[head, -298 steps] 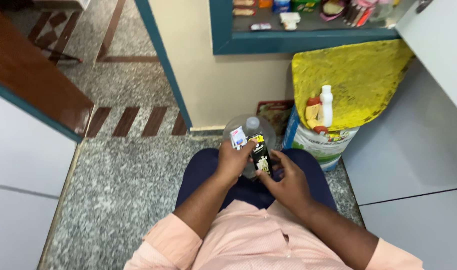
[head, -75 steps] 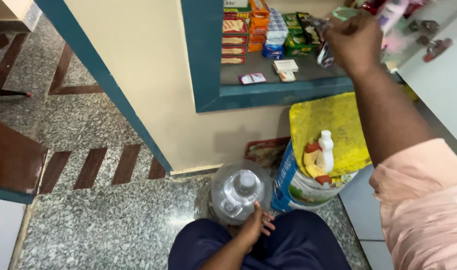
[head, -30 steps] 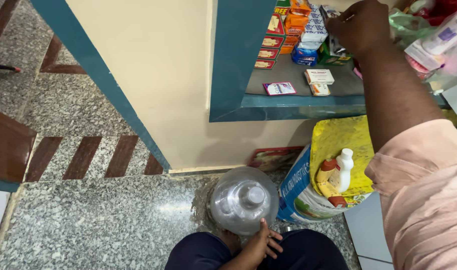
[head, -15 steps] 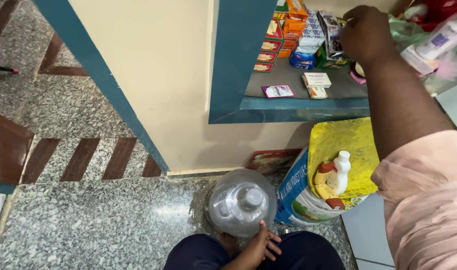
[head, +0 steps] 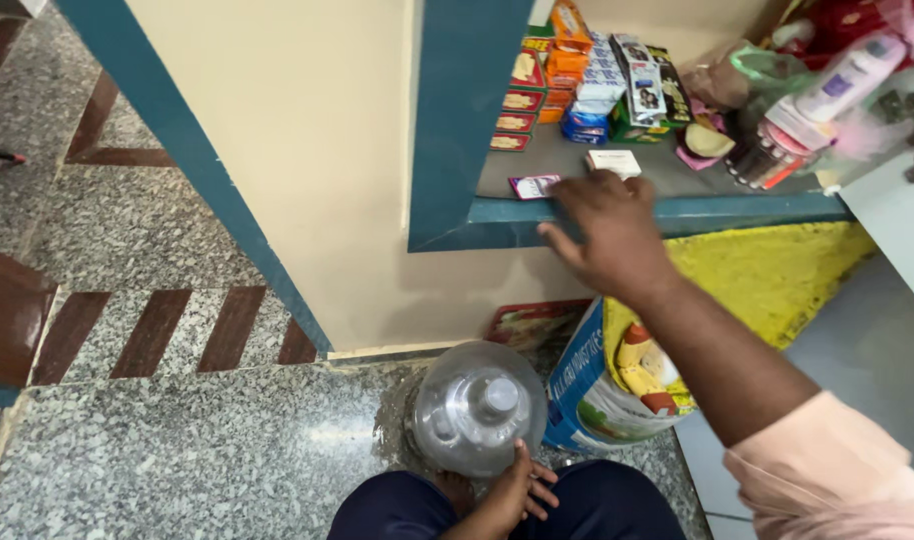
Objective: The person sorts through items in a wall-mounted cabinet, picking up and putting back various small boxes and packets including soap and medicine, while holding a large plastic water bottle.
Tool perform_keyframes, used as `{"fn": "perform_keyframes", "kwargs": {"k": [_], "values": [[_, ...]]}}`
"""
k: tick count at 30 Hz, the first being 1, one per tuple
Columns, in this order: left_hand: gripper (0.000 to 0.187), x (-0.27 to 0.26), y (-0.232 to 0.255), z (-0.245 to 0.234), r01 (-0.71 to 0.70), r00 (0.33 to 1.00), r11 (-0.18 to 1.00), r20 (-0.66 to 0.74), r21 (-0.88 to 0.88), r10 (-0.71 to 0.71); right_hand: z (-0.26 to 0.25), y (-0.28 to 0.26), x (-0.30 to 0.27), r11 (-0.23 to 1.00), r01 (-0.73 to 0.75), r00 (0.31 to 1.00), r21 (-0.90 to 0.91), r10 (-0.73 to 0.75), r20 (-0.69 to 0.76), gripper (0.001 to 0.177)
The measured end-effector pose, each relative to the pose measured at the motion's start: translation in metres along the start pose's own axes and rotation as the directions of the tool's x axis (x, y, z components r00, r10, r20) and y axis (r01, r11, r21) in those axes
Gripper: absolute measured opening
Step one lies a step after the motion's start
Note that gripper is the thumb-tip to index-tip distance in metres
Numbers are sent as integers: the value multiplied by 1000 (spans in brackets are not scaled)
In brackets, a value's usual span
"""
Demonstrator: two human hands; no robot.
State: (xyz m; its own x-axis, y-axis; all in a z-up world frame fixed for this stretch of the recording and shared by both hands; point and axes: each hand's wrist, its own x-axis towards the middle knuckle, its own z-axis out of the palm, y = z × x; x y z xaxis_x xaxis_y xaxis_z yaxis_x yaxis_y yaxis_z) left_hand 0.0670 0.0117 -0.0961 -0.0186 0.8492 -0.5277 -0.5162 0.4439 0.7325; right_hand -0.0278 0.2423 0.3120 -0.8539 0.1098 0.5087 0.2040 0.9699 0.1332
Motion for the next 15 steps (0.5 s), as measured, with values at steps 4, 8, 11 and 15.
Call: {"fn": "perform_keyframes", "kwargs": {"k": [4, 8, 11, 15], "values": [[102, 4, -3, -2, 11, 999, 1000, -36, -8, -11, 10, -15, -7, 998, -54, 998, -10, 54, 8, 38], [101, 14, -4, -14, 35, 999, 999, -18, 2, -35, 12, -11, -5, 990, -137, 990, 41, 135, 36, 42], [102, 21, 2, -18, 54, 999, 998, -10, 38, -54, 9, -9, -1, 998, -15, 993, 65, 23, -114, 50], [106, 15, 4, -14, 34, 999, 996, 8, 88, -35, 15, -5, 5, 987, -114, 993, 113, 111, 26, 42]]}}
